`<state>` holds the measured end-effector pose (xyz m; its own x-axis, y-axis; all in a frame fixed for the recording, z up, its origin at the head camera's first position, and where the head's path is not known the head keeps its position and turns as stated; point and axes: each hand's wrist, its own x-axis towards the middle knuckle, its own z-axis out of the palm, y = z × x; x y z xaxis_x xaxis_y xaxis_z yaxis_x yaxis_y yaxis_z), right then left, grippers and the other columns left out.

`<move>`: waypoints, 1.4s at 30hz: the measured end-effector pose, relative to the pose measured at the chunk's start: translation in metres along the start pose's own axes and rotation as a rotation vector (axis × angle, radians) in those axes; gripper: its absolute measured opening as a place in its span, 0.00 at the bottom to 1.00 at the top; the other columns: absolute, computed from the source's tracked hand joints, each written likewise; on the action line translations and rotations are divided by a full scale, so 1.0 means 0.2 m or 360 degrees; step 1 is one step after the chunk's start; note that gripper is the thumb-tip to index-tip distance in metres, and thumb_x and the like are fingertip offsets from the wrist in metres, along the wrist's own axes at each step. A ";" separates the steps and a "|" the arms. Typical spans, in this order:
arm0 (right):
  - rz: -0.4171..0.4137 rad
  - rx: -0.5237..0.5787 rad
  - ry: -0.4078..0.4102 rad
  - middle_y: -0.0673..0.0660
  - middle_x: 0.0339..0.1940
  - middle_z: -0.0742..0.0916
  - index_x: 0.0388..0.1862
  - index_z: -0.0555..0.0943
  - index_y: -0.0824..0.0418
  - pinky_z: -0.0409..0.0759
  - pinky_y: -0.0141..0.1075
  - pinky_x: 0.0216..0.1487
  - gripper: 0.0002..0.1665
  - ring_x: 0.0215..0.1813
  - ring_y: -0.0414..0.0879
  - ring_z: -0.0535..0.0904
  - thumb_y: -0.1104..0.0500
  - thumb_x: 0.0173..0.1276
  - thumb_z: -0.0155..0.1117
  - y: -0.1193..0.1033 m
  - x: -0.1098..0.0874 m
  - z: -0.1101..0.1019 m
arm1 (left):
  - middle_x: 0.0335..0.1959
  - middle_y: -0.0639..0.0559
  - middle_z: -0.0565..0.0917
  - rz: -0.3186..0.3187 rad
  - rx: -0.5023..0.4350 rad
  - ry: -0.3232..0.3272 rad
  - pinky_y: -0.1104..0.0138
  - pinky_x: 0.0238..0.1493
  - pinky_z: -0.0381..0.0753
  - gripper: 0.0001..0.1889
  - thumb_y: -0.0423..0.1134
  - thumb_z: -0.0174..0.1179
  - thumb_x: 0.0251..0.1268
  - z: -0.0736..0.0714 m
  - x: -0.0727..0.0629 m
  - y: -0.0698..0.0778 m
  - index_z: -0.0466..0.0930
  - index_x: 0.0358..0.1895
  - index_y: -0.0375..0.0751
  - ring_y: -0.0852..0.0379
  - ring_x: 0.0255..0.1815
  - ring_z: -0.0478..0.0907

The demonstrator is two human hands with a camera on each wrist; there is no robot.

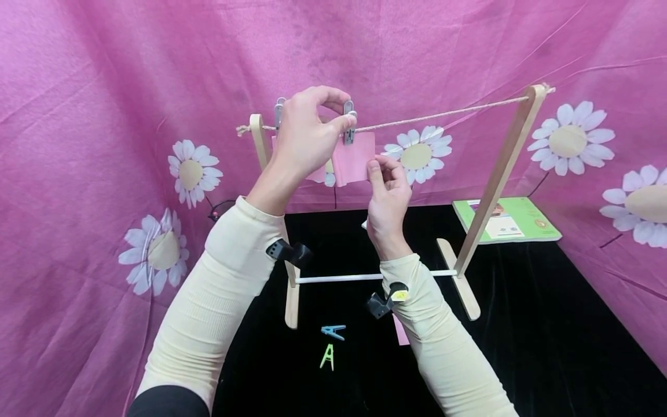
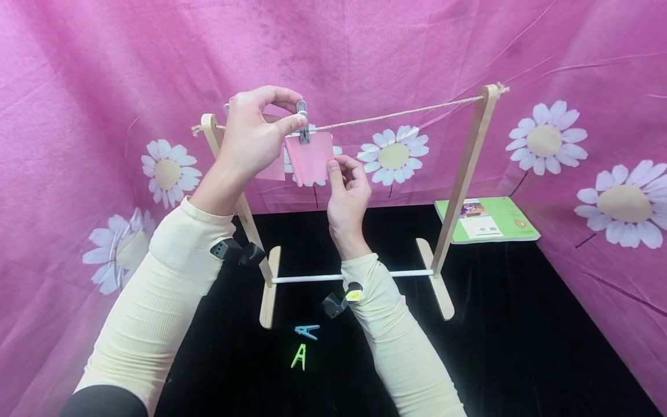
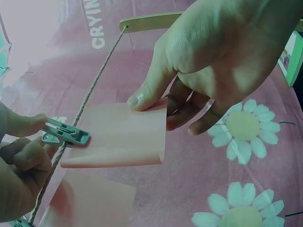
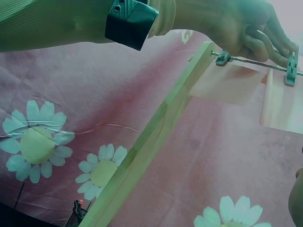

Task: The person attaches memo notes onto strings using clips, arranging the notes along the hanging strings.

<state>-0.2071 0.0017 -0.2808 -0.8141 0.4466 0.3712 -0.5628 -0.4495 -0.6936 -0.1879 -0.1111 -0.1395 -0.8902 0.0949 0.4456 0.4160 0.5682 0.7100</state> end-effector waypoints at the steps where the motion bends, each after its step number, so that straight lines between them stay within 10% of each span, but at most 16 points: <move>1: -0.0001 0.0005 0.0003 0.50 0.33 0.82 0.38 0.82 0.56 0.77 0.29 0.47 0.13 0.39 0.38 0.78 0.73 0.71 0.58 0.00 0.00 0.00 | 0.46 0.51 0.87 0.0003 -0.0006 0.0003 0.72 0.40 0.78 0.14 0.36 0.67 0.66 0.00 0.00 0.00 0.84 0.53 0.42 0.60 0.33 0.85; 27: -0.0001 -0.0018 -0.0036 0.48 0.34 0.84 0.43 0.84 0.58 0.79 0.29 0.45 0.10 0.40 0.38 0.80 0.71 0.71 0.62 -0.02 0.01 -0.06 | 0.48 0.55 0.87 -0.0056 -0.0041 0.0043 0.69 0.30 0.77 0.14 0.39 0.65 0.64 0.00 -0.02 0.03 0.84 0.53 0.48 0.58 0.28 0.81; 42: 0.0010 -0.0168 0.0027 0.46 0.32 0.86 0.41 0.85 0.56 0.79 0.29 0.47 0.10 0.39 0.37 0.81 0.70 0.69 0.64 0.04 -0.03 -0.34 | 0.54 0.50 0.85 -0.0004 -0.0241 0.0099 0.71 0.15 0.70 0.19 0.31 0.63 0.65 -0.01 -0.06 0.02 0.81 0.60 0.44 0.60 0.11 0.77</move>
<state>-0.1972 0.0482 -0.3304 -0.8145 0.4573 0.3570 -0.5389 -0.3686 -0.7574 -0.1754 -0.1115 -0.1421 -0.8799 0.0399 0.4734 0.4412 0.4382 0.7831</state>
